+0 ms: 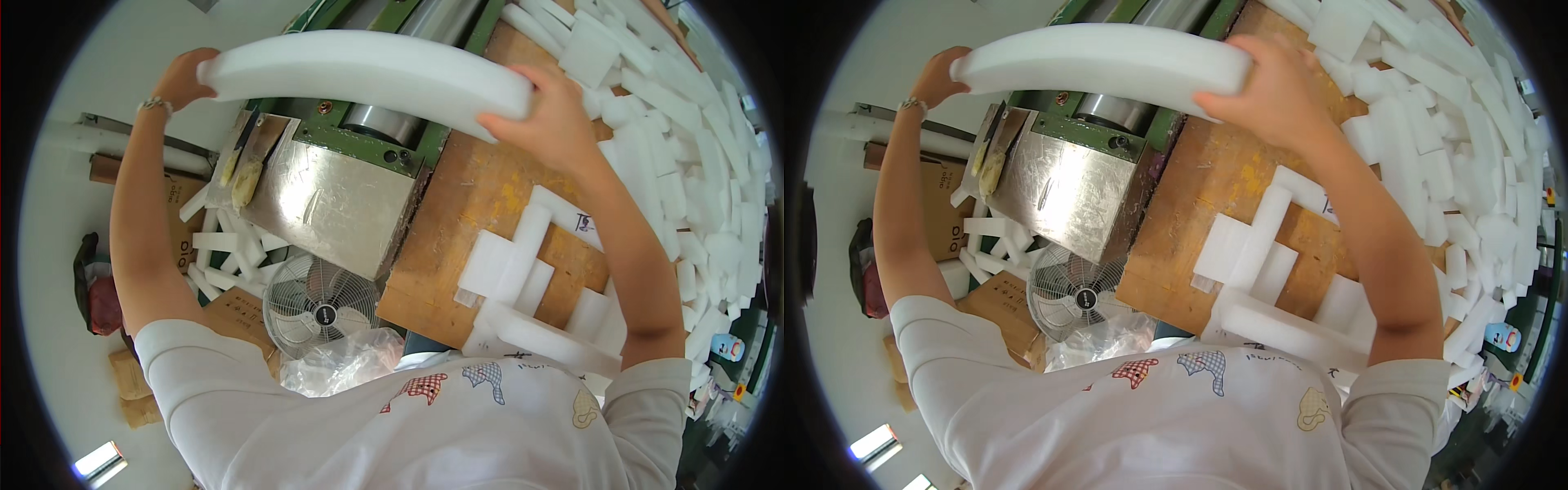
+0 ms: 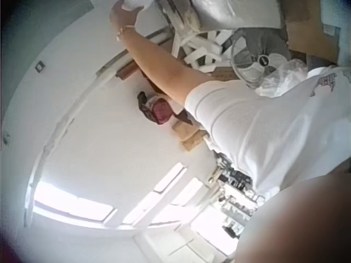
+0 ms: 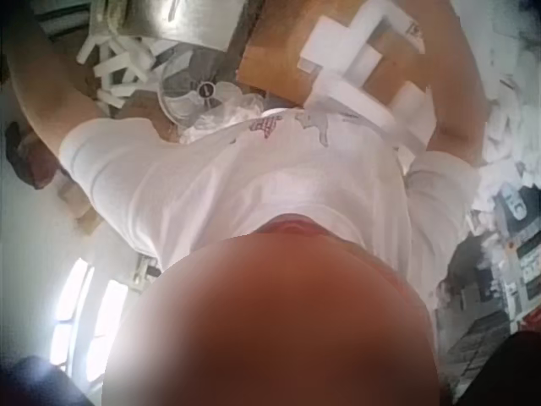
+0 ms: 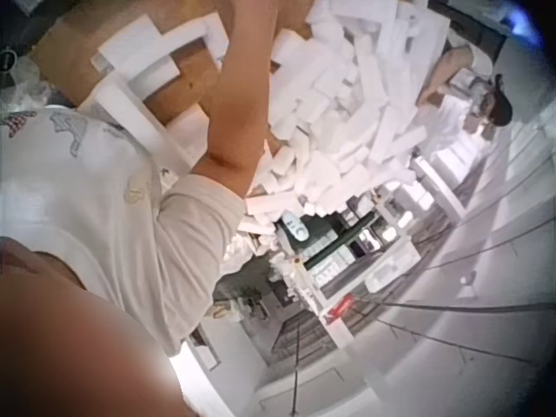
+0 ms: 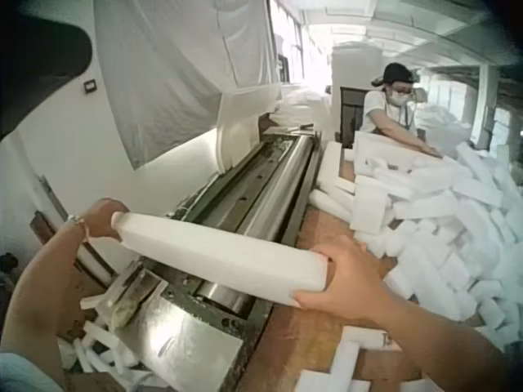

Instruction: Fitting small foam blocks into slots on a larger curved foam packaging frame.

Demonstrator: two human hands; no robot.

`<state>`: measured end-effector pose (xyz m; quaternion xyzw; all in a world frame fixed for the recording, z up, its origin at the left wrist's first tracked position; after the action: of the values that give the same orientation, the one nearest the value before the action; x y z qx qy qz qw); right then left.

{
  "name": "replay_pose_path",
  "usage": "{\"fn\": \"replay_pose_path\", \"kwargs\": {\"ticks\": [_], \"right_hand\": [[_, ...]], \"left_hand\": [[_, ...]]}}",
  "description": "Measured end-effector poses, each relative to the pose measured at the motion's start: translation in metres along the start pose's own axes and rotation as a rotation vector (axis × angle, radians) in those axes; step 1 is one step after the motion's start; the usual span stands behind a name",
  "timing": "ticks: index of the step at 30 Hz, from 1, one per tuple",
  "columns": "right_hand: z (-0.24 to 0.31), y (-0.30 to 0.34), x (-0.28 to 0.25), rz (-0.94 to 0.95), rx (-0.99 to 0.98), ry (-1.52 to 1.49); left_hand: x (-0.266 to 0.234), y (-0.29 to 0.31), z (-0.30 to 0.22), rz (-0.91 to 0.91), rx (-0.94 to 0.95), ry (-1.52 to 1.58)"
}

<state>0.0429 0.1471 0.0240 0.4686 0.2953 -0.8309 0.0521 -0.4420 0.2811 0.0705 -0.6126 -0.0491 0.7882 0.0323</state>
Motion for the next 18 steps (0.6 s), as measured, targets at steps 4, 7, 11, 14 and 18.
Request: {"fn": "replay_pose_path", "kwargs": {"ticks": [4, 7, 11, 14, 18], "right_hand": [[-0.038, 0.060, -0.053, -0.018, 0.040, 0.006], [-0.051, 0.099, -0.099, -0.005, 0.221, -0.155], [-0.085, 0.161, -0.179, 0.055, 0.198, 0.046], [-0.098, 0.197, -0.261, 0.066, 0.222, 0.230], [-0.110, 0.219, -0.345, 0.051, 0.332, 0.308]], "left_hand": [[-0.024, 0.016, -0.088, -0.007, 0.128, 0.008], [-0.054, 0.037, -0.146, -0.055, 0.189, -0.008], [-0.081, 0.045, -0.226, 0.250, 0.458, 0.180], [-0.092, 0.056, -0.273, 0.222, 0.711, 0.361], [-0.130, 0.067, -0.325, 0.002, 0.991, 0.346]]}}
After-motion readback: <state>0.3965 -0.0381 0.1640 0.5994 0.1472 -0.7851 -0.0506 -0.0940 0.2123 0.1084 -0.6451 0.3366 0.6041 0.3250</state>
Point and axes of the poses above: each hand's wrist, its own y-axis away from the middle knuckle, its own x-axis out of the palm, z = x × y, the point moved 5 cm from there along -y, towards the middle knuckle, and after that the axes turned 15 degrees about -x, right-handed, at the moved point
